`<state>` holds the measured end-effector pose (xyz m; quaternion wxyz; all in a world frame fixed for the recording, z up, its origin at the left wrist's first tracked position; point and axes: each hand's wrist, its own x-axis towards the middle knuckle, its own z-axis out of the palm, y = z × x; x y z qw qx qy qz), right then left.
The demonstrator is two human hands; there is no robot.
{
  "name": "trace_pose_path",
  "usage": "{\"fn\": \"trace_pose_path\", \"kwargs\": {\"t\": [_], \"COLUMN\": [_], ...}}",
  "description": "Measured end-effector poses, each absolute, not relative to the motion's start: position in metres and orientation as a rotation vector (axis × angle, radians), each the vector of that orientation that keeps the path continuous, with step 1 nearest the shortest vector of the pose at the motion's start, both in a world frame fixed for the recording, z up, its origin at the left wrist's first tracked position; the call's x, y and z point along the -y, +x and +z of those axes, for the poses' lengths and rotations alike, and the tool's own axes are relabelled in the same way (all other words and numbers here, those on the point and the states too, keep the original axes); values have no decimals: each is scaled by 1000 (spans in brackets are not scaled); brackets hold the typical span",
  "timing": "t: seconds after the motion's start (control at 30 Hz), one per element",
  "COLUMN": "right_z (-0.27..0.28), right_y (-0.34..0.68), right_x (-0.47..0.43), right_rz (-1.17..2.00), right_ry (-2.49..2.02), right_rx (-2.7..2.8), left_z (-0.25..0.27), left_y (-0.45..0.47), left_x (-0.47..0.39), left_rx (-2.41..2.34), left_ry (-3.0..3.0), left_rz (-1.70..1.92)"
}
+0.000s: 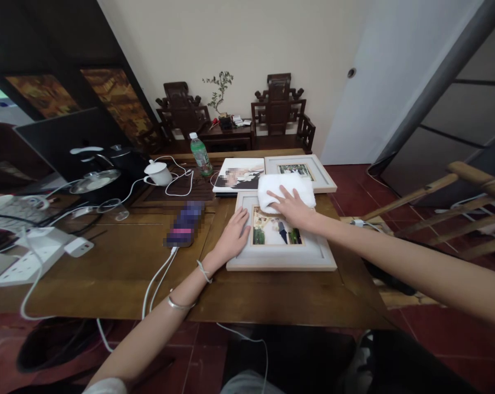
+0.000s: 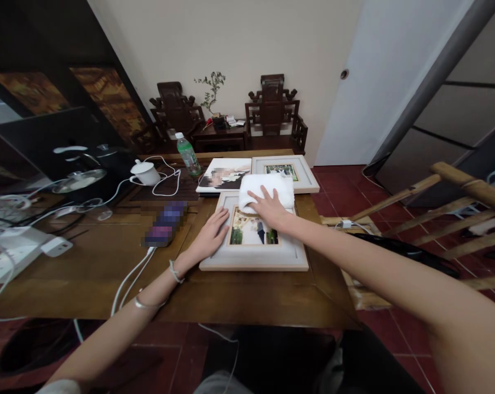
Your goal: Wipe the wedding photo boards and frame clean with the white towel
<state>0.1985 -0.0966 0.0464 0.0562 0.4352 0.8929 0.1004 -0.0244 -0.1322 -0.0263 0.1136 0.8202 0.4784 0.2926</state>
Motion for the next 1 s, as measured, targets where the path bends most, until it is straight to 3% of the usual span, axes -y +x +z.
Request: {"fn": "trace_pose_path", "kwargs": {"t": [0.2,0.5,0.7,1.0], "right_z": [49,97,81,45], "right_y": [184,179,160,127], "right_x": [149,242,234,129], "right_rz": [43,-472,-200,303], "right_ry": [1208,1044,960,1204], "right_rx": [-2610,-2519,-2616,-2643], "left_z": [-27,-22,-16,-12], "left_y": [-25,-21,-18,-19], "left_x": [132,135,140,141], "left_rx": [-1412,-1436,-1405,-1387], "left_ry": [2404,2364,2166,2031], "left_rz": [845,843,974,1063]}}
